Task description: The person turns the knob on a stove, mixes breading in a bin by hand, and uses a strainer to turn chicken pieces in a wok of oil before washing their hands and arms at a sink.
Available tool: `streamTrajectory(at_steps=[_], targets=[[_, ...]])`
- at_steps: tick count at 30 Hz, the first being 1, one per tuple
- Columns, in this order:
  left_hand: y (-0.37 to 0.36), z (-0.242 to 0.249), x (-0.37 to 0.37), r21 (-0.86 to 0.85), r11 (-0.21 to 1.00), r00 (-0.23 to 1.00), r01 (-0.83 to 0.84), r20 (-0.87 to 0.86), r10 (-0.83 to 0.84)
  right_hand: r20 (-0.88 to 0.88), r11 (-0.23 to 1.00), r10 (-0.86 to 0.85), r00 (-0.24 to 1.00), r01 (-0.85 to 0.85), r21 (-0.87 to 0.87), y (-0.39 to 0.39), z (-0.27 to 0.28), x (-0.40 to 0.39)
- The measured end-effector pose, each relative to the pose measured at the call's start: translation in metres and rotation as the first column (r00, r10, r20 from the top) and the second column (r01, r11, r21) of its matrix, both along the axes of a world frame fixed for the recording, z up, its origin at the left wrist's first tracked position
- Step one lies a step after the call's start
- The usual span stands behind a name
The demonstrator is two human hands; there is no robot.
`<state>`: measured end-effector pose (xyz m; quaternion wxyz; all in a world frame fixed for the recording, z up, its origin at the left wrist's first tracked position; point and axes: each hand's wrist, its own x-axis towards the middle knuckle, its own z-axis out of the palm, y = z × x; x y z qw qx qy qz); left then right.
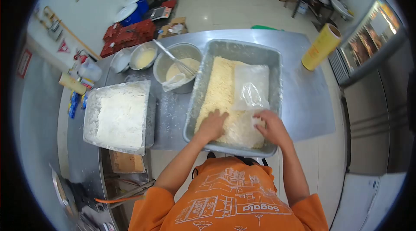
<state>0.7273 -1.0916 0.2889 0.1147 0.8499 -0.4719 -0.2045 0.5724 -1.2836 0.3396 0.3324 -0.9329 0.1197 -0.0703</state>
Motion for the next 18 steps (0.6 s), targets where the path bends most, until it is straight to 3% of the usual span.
streamTrajectory(at_steps=[2, 6, 8, 13, 17, 18], targets=[[0.002, -0.01, 0.007, -0.099, 0.995, 0.991, -0.001, -0.131, -0.012, 0.003, 0.986, 0.04, 0.999, -0.039, -0.162, 0.007, -0.003, 0.002], [0.0, -0.011, 0.005, -0.175, 0.979, 0.966, -0.104, -0.251, 0.058, 0.035, 0.997, -0.025, 0.999, 0.027, -0.066, 0.006, -0.005, 0.009], [0.0, -0.012, 0.006, -0.293, 0.944, 0.97, -0.149, -0.23, 0.081, 0.0, 0.998, -0.055, 0.998, 0.055, -0.023, 0.006, -0.009, 0.011], [0.004, -0.022, 0.016, -0.53, 0.82, 0.975, -0.215, -0.171, 0.145, -0.079, 0.965, 0.071, 0.994, -0.088, -0.246, 0.017, -0.004, 0.017], [0.002, -0.044, 0.024, -0.662, 0.746, 0.987, -0.073, 0.059, 0.149, -0.094, 0.953, 0.134, 0.986, -0.155, -0.262, 0.019, -0.018, 0.015], [0.005, -0.038, 0.021, -0.637, 0.759, 0.982, -0.136, 0.015, 0.19, -0.114, 0.955, 0.146, 0.983, -0.17, -0.244, 0.02, -0.017, 0.014]])
